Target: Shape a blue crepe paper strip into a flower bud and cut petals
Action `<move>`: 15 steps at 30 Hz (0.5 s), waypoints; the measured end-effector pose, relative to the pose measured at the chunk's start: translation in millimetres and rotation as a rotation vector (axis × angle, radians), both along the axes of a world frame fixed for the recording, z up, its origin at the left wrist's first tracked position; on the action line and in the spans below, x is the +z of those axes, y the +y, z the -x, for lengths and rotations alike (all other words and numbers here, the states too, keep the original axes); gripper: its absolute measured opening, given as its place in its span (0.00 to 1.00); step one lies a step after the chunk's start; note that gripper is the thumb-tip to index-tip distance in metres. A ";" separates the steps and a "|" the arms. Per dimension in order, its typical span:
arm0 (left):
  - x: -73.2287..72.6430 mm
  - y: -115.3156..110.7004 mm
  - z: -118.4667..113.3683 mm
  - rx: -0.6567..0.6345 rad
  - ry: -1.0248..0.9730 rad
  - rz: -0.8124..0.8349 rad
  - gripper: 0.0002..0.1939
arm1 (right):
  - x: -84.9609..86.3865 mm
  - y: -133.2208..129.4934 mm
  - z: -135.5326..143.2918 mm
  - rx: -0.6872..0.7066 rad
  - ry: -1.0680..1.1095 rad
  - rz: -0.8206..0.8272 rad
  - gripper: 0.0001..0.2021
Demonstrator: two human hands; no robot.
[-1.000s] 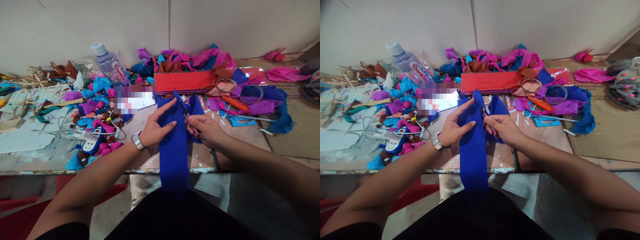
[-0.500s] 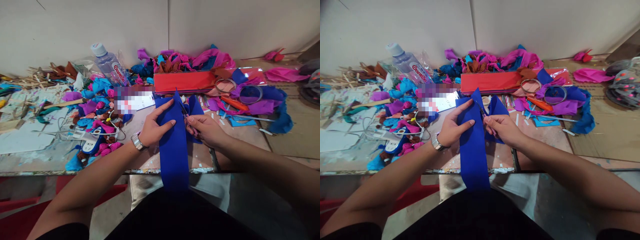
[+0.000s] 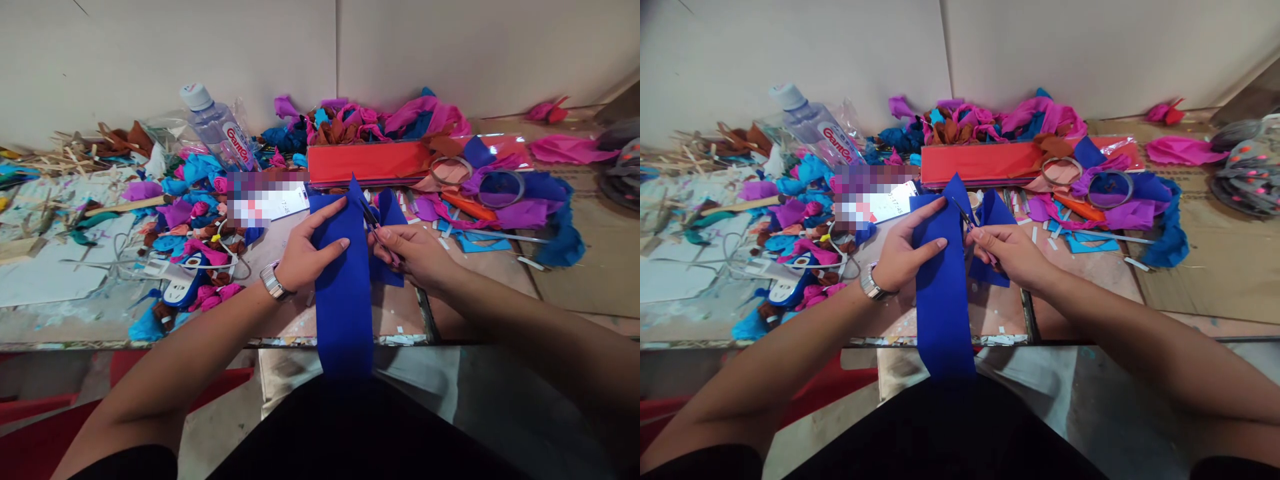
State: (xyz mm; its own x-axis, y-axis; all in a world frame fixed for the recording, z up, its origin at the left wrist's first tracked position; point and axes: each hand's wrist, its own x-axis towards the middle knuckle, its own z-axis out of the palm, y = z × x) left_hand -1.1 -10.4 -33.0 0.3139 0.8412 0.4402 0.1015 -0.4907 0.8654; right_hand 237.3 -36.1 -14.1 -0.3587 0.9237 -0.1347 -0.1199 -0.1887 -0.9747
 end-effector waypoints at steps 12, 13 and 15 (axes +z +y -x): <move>4.3 -2.3 0.7 0.003 0.017 -0.011 0.35 | -0.3 -0.2 0.3 -0.003 0.005 0.019 0.23; 4.5 -2.4 0.8 0.005 0.017 -0.010 0.34 | -0.3 -0.3 0.2 -0.001 0.004 0.018 0.23; 4.8 -2.4 0.9 0.007 0.011 -0.012 0.34 | 0.3 -0.3 0.2 0.003 0.006 0.015 0.23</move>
